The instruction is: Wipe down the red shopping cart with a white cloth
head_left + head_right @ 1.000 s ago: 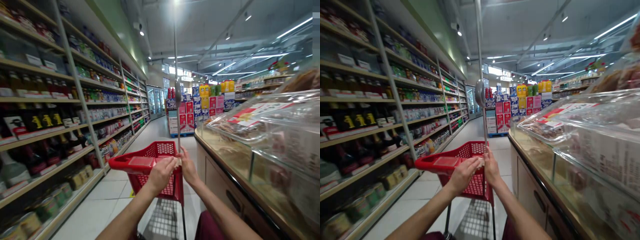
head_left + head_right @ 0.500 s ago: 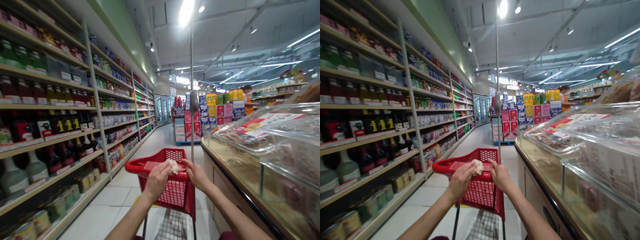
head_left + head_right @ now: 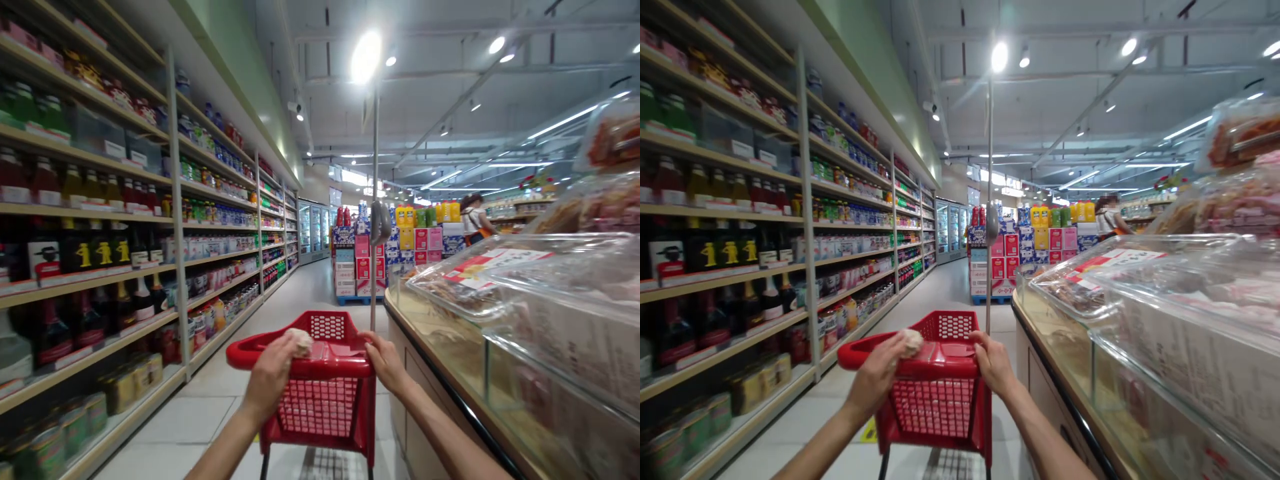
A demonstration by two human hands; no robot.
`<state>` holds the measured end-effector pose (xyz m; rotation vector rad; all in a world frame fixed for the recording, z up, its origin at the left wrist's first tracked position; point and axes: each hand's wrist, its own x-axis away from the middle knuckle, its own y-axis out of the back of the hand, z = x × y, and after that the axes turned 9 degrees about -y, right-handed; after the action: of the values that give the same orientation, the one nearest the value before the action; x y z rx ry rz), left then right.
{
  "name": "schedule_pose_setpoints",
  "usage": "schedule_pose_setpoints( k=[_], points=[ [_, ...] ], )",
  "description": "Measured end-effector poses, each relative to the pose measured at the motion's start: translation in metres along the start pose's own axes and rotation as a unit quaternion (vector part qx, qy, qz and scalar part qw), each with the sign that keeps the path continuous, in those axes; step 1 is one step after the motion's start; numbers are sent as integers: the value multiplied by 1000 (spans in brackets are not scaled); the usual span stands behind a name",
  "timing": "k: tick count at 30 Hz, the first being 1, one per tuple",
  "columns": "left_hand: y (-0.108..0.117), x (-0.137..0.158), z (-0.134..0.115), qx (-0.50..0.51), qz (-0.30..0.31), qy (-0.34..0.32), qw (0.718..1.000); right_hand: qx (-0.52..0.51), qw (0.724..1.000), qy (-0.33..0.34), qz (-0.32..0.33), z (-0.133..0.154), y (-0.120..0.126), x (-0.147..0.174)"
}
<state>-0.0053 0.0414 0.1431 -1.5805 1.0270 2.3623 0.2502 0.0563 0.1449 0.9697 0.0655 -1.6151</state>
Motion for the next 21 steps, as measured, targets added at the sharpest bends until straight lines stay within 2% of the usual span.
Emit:
schedule_pose_setpoints(
  k=[2,3,7,9,11,13,15,17,21],
  points=[
    [-4,4,11,-16,-35,49,998,1,1000,-1,-17,-1,3,-2],
    [-9,0,7,-7,-32,39,999,3,1000,-1,-26,-1,3,-3],
    [-32,-23,-42,36,-1,-95,995,7,999,15,-31,-4,5,-7],
    [-32,-25,-44,43,10,-131,990,20,999,17,-27,-5,8,-8],
    [-24,-14,-23,39,14,-101,994,37,999,8,-28,-6,12,-8],
    [-13,0,6,16,10,-16,1000,35,999,-3,-28,-8,14,-8],
    [-5,9,20,-4,4,46,999,17,999,-15,-28,-11,15,-8],
    [-7,6,10,1,3,61,998,14,999,-26,-31,-16,15,-8],
    [-29,-21,-43,66,70,-36,995,62,997,-31,-18,-22,18,-10]
  ],
)
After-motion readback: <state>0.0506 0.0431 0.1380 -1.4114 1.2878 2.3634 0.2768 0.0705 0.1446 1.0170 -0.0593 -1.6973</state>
